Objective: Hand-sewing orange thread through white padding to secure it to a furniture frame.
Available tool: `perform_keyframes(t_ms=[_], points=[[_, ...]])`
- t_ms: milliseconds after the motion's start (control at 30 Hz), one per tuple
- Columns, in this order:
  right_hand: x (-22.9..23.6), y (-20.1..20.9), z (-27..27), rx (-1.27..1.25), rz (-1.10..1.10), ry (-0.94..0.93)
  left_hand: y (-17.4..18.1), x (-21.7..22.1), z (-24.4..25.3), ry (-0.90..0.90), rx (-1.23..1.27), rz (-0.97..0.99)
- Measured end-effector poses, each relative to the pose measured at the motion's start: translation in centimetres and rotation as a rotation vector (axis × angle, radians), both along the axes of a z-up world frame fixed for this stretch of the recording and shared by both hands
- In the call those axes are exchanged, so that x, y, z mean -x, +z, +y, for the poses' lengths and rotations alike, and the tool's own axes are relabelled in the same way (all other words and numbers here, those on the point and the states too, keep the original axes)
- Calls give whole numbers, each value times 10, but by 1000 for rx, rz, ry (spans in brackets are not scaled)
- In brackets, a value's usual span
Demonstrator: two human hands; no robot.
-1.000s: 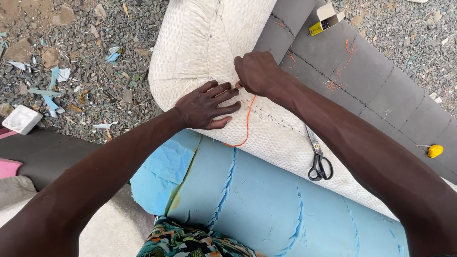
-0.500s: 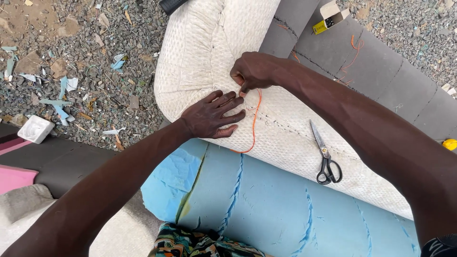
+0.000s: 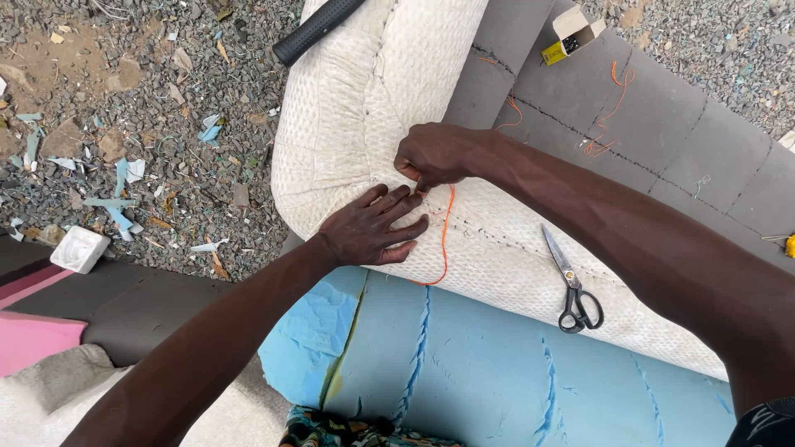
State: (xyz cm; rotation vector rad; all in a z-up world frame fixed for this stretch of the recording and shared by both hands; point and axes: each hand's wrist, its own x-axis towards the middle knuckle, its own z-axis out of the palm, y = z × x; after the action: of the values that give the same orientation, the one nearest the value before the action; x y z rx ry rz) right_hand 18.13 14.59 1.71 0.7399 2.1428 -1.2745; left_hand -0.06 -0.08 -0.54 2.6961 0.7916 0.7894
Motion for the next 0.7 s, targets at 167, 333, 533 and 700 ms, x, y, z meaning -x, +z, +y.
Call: perform_keyframes(t_ms=[167, 333, 533, 700], points=[[-8, 24, -6, -55, -20, 10, 7, 1, 4, -3, -13, -8], [-41, 40, -32, -110, -47, -106, 7, 1, -1, -2, 18, -37], [-61, 58, -63, -298, 128, -341, 7, 0, 1, 16, 10, -21], [-73, 26, -69, -629, 285, -254, 9, 0, 1, 13, 14, -49]])
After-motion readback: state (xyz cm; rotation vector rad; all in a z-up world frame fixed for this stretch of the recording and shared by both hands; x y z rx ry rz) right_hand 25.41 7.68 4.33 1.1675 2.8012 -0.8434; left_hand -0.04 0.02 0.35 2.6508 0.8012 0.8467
